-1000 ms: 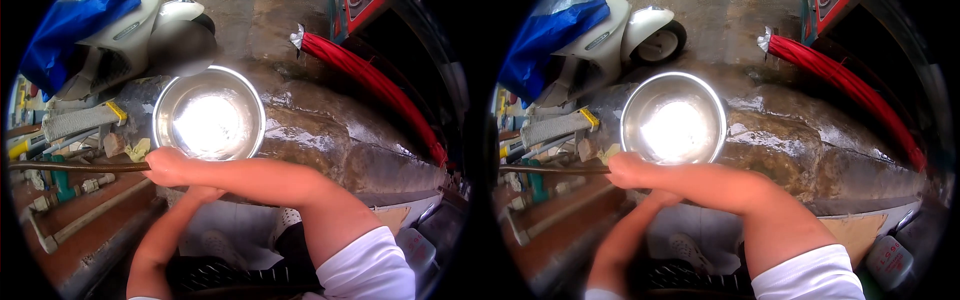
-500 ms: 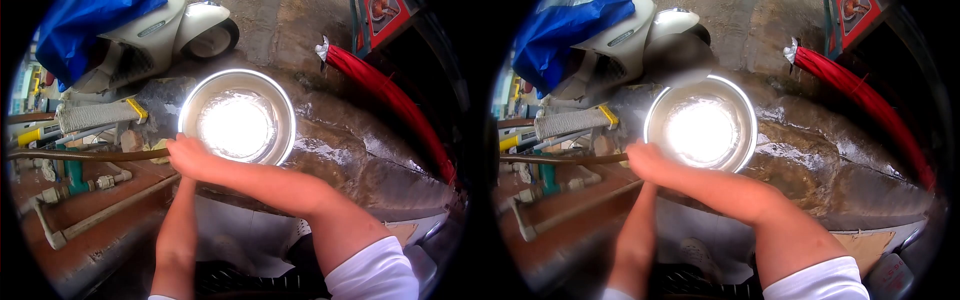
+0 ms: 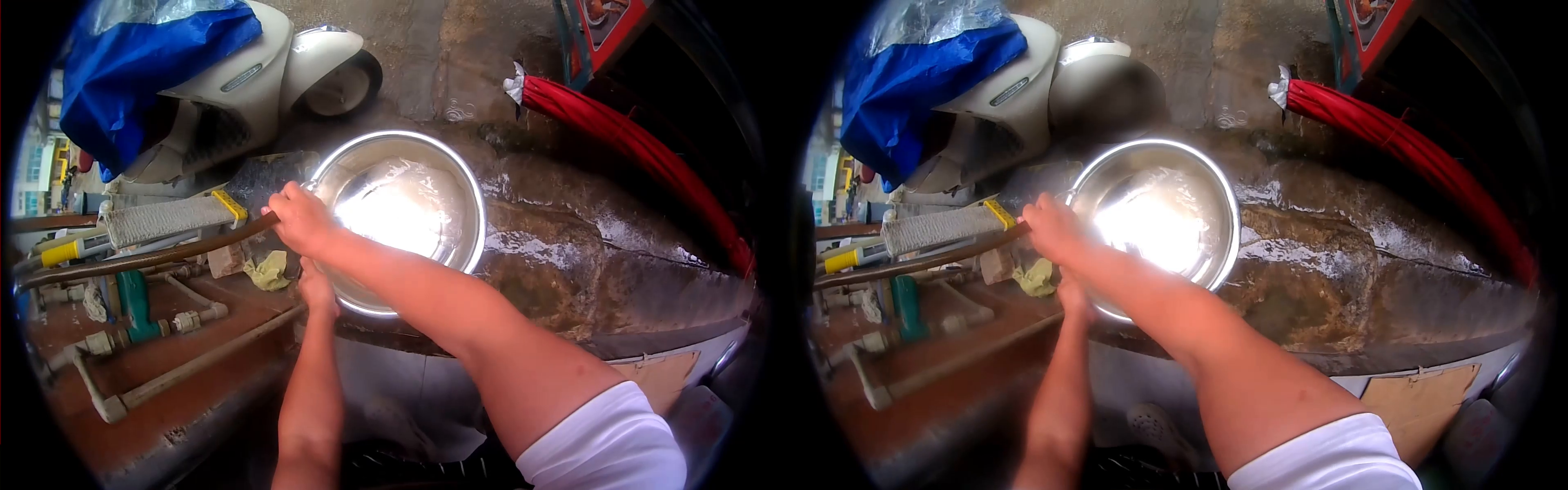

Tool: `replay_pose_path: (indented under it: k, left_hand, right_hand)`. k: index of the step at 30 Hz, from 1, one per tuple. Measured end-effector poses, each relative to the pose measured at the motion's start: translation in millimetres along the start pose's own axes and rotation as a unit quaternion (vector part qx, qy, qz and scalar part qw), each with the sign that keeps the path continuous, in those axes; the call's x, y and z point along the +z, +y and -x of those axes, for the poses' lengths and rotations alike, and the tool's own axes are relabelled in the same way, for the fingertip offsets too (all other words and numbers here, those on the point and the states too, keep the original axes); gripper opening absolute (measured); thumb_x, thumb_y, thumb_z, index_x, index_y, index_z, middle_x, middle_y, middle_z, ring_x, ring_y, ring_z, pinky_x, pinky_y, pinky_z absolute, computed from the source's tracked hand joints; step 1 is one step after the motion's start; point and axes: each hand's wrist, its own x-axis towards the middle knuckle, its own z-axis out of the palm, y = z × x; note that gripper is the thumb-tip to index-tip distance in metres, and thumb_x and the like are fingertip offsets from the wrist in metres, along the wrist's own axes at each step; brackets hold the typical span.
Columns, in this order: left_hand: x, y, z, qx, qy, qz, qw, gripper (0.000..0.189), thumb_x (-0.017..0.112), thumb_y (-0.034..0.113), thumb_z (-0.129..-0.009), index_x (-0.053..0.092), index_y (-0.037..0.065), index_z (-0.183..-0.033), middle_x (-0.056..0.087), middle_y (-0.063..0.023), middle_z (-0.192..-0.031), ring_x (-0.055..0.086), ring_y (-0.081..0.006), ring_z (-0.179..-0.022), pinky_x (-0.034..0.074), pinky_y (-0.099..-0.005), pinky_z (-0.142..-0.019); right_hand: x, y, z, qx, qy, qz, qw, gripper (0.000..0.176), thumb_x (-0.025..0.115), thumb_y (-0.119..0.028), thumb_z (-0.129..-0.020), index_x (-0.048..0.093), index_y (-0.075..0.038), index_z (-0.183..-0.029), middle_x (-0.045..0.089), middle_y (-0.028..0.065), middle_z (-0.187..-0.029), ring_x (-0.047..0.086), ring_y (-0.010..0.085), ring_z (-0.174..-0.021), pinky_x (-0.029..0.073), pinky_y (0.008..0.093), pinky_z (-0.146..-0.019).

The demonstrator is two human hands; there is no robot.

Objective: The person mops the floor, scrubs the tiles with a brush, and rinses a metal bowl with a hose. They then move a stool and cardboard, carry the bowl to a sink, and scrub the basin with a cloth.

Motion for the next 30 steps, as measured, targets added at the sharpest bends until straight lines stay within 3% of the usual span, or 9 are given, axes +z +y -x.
replay_pose_path:
  k: [5,8,17,21,23,24,27,28,30]
  left_hand:
    - [-5,-8,-10,0.007,0.009,-0.02,1.0,0.067,0.037,0.051,-0.096,0.058,-0.01,-0.115,0.062,-0.0206,-0.112,0.058,-0.0283,-0.096,0.044,-0.0388,-0.087]
    - [-9,-5,-8,-0.019,-0.001,-0.022,1.0,0.064,0.042,0.049,-0.096,0.054,-0.01,-0.118,0.059,-0.0156,-0.116,0.057,-0.0242,-0.1,0.045,-0.0362,-0.087]
    - [-11,-10,0,0.004,0.06,-0.03,0.998,0.066,0.044,0.051,-0.095,0.064,-0.012,-0.1,0.066,-0.0177,-0.092,0.058,-0.0223,-0.084,0.044,-0.0373,-0.08]
    - [-2,4,7,0.089,0.033,-0.041,0.995,0.06,0.047,0.047,-0.095,0.065,-0.01,-0.085,0.063,-0.0141,-0.072,0.052,-0.0191,-0.066,0.044,-0.0375,-0.066]
    - [-8,32,27,0.163,0.03,-0.136,0.977,0.053,0.052,0.04,-0.095,0.061,-0.006,-0.069,0.057,-0.012,-0.059,0.044,-0.0159,-0.055,0.04,-0.0395,-0.054]
    - [-4,11,1,0.218,0.032,-0.08,0.972,0.048,0.057,0.035,-0.093,0.056,-0.004,-0.065,0.054,-0.0124,-0.056,0.043,-0.0147,-0.055,0.038,-0.0408,-0.053]
    - [9,11,-15,0.37,0.026,0.011,0.929,0.029,0.062,0.021,-0.084,0.052,-0.002,-0.07,0.053,-0.0162,-0.061,0.043,-0.0157,-0.059,0.04,-0.0401,-0.056]
    - [8,-5,-40,0.338,-0.047,0.051,0.939,0.029,0.064,0.024,-0.082,0.052,-0.001,-0.074,0.055,-0.0198,-0.063,0.051,-0.0194,-0.058,0.043,-0.0397,-0.057]
    - [7,51,10,0.351,0.013,-0.176,0.92,0.027,0.065,0.024,-0.08,0.053,0.0,-0.076,0.056,-0.0224,-0.065,0.057,-0.0259,-0.058,0.044,-0.0406,-0.057]
  right_hand:
    - [-48,-13,-27,0.02,-0.053,0.081,0.995,0.013,0.062,-0.019,-0.084,0.062,-0.007,-0.091,0.053,0.0176,-0.094,0.056,0.038,-0.088,0.046,0.0462,-0.075]
    - [-78,-25,-30,0.04,-0.118,0.108,0.986,0.017,0.061,-0.017,-0.083,0.06,-0.006,-0.096,0.052,0.0198,-0.1,0.054,0.039,-0.094,0.046,0.0466,-0.081]
    - [-141,-60,-42,0.028,-0.24,0.184,0.953,0.017,0.057,-0.016,-0.084,0.058,-0.002,-0.094,0.055,0.0216,-0.094,0.057,0.0409,-0.086,0.046,0.0481,-0.078]
    - [-124,-42,-23,0.054,-0.242,0.051,0.968,0.012,0.055,-0.011,-0.082,0.058,0.001,-0.084,0.056,0.0212,-0.088,0.057,0.0376,-0.084,0.045,0.0451,-0.075]
    - [-98,-45,-11,0.07,-0.229,-0.034,0.97,0.01,0.055,-0.009,-0.08,0.057,0.001,-0.082,0.055,0.0191,-0.085,0.056,0.035,-0.082,0.044,0.0422,-0.072]
    - [-89,-45,-3,0.085,-0.226,-0.09,0.966,0.009,0.054,-0.008,-0.079,0.057,0.001,-0.081,0.055,0.0176,-0.084,0.055,0.0332,-0.08,0.043,0.0403,-0.07]
    - [-82,-65,18,0.11,-0.294,-0.125,0.941,0.012,0.057,-0.01,-0.083,0.054,-0.001,-0.075,0.05,0.0115,-0.077,0.051,0.0213,-0.073,0.041,0.0354,-0.066]
    - [-92,-81,20,0.116,-0.331,-0.136,0.927,0.019,0.058,-0.018,-0.085,0.059,0.001,-0.081,0.059,0.0178,-0.078,0.059,0.0303,-0.077,0.047,0.0378,-0.07]
    - [-109,-89,31,0.17,-0.387,-0.125,0.898,0.02,0.058,-0.018,-0.086,0.06,0.001,-0.081,0.061,0.0172,-0.075,0.061,0.0307,-0.074,0.048,0.0377,-0.069]
